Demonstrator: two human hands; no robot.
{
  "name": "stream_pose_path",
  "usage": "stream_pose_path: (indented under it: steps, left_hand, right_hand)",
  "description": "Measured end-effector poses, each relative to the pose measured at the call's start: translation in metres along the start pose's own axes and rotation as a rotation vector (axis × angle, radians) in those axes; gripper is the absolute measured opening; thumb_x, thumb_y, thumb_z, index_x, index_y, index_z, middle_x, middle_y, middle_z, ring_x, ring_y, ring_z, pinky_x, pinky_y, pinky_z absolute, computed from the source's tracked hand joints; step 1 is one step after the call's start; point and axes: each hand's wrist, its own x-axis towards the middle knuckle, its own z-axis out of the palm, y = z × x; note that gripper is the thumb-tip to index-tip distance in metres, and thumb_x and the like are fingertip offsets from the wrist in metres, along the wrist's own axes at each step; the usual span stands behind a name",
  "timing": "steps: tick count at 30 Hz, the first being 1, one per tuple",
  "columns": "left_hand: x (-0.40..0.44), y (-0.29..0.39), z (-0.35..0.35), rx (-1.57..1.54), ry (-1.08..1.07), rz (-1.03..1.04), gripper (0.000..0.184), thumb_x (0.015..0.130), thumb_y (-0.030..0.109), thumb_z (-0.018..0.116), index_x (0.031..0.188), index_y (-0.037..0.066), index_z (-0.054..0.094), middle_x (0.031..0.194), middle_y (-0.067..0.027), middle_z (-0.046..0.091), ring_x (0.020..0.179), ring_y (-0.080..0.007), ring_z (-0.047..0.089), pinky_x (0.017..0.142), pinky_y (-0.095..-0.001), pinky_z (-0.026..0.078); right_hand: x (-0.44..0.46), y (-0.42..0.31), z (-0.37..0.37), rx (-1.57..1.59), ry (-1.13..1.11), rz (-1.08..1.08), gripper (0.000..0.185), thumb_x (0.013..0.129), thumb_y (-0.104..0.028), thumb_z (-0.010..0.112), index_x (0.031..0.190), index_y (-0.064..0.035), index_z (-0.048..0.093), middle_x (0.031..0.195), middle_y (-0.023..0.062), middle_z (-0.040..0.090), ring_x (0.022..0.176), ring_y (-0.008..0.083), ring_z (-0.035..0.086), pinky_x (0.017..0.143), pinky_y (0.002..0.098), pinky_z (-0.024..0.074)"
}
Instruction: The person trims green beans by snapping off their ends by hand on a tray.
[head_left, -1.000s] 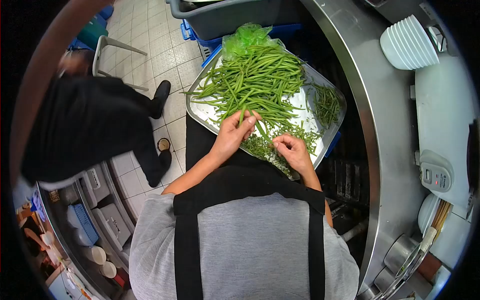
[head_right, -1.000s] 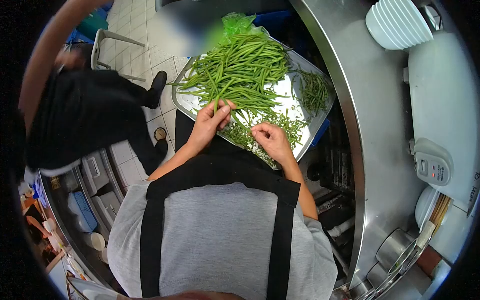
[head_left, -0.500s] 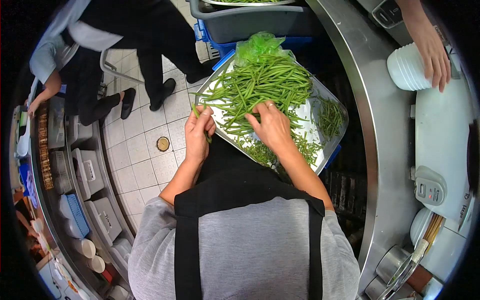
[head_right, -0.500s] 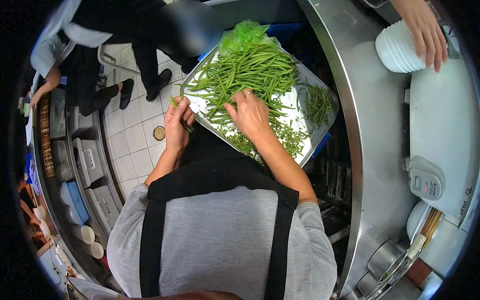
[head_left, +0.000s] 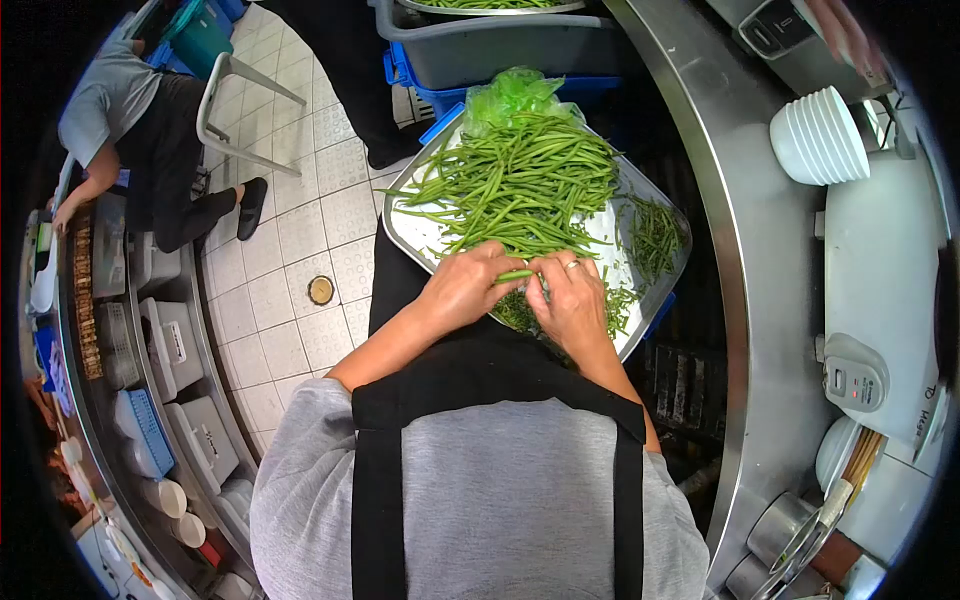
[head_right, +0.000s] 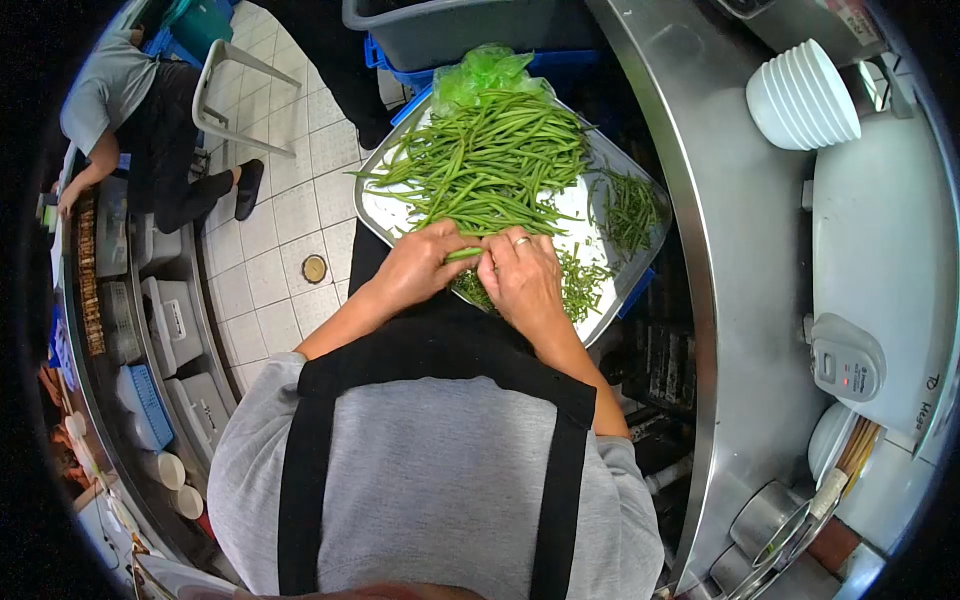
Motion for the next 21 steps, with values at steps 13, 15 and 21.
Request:
stream_pose_path:
  steps: [13, 15, 21]
  left_hand:
    - [-0.005, 0.0, 0.002, -0.603, 0.057, -0.336, 0.024, 0.093, 0.024, 0.063, 0.094, 0.001, 0.07, 0.07, -0.0032, 0.058, 0.066, -0.0131, 0.054, 0.063, -0.0296, 0.045]
    - [-0.004, -0.003, 0.002, -0.769, 0.14, -0.403, 0.026, 0.095, 0.026, 0.06, 0.094, 0.002, 0.069, 0.065, 0.0047, 0.052, 0.06, -0.0051, 0.045, 0.054, -0.0236, 0.037]
    - [-0.002, 0.0, -0.012, -0.91, 0.258, -0.461, 0.026, 0.097, 0.028, 0.059, 0.097, 0.003, 0.068, 0.06, 0.0069, 0.045, 0.052, -0.0025, 0.037, 0.048, -0.0203, 0.028]
  right_hand:
    - [-0.02, 0.037, 0.004, 0.906, -0.005, 0.559, 0.022, 0.089, -0.003, 0.06, 0.111, -0.0035, 0.06, 0.084, -0.0017, 0.056, 0.073, 0.0052, 0.052, 0.062, 0.0204, 0.042]
    - [-0.02, 0.029, 0.004, 0.654, -0.141, 0.372, 0.019, 0.088, -0.01, 0.062, 0.106, -0.0042, 0.067, 0.088, 0.0044, 0.059, 0.072, 0.0146, 0.055, 0.068, 0.0269, 0.0454]
    - [-0.029, 0.024, 0.01, 0.704, -0.492, 0.394, 0.016, 0.089, -0.015, 0.064, 0.094, -0.0006, 0.068, 0.079, 0.0044, 0.061, 0.072, 0.0144, 0.055, 0.065, 0.0296, 0.0442]
